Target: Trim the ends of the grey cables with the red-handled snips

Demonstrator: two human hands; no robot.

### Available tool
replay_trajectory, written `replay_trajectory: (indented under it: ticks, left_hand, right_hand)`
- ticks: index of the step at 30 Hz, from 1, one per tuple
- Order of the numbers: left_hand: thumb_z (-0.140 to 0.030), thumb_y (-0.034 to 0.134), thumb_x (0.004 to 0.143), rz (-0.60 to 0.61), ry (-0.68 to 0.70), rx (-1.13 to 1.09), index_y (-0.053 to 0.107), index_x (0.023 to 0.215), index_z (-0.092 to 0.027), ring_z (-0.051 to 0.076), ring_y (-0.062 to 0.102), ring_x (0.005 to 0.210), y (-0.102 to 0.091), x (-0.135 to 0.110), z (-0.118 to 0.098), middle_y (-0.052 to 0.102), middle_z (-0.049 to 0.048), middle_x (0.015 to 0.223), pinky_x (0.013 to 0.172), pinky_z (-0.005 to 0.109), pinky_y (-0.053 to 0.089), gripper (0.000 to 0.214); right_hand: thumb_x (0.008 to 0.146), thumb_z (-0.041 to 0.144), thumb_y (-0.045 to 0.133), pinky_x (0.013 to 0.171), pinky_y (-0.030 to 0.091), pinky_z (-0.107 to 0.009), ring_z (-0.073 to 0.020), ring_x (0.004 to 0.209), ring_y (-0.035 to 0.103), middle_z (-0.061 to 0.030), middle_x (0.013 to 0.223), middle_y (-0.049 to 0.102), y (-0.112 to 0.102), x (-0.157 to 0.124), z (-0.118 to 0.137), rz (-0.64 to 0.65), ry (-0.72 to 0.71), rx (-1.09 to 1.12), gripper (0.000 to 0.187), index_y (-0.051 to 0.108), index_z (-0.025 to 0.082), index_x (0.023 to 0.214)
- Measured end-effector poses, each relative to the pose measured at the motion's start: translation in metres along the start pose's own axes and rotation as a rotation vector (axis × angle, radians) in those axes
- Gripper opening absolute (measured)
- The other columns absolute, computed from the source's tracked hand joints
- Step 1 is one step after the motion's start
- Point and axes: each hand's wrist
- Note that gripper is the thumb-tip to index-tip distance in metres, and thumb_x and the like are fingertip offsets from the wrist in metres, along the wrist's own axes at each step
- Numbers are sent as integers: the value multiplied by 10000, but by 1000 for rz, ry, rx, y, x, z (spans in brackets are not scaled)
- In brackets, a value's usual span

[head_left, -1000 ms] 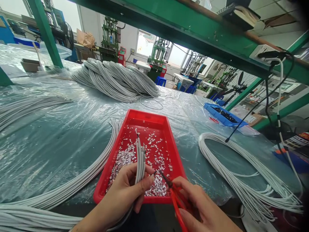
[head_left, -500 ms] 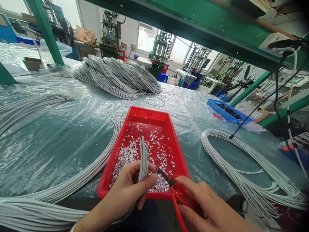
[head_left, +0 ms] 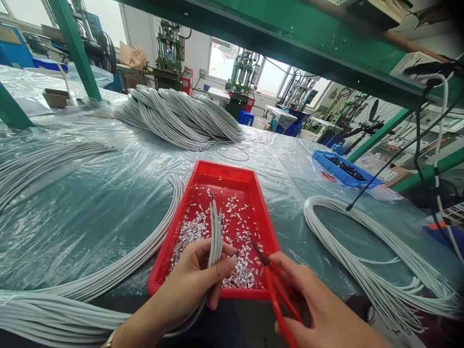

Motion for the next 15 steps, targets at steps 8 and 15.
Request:
replay_trajectory:
  ticks: [8,15]
  left_hand:
    - [-300,681,794,-16,81,23,654,823,-169,96,473,656,-6,-2,0,562,0,702,611,153,377,137]
    - [-342,622,829,31,20,10,555,808,-147,58,197,404,2,-1,3,332,-78,502,388,189,151,207]
  right_hand:
    - [740,581,470,965,318,-451,-296,1115,414,-169,1248,387,-1,-13,-10,-82,35,73,750,337,158,1345]
    - [802,445,504,882,408,-365,-218,971,499,-112,1008,508,1,-4,-19,-198,-83,300,561,342,158,1256]
Point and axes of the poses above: each hand's wrist, its own x-axis towards the middle knuckle, its own y-axis out of the palm, z = x × y
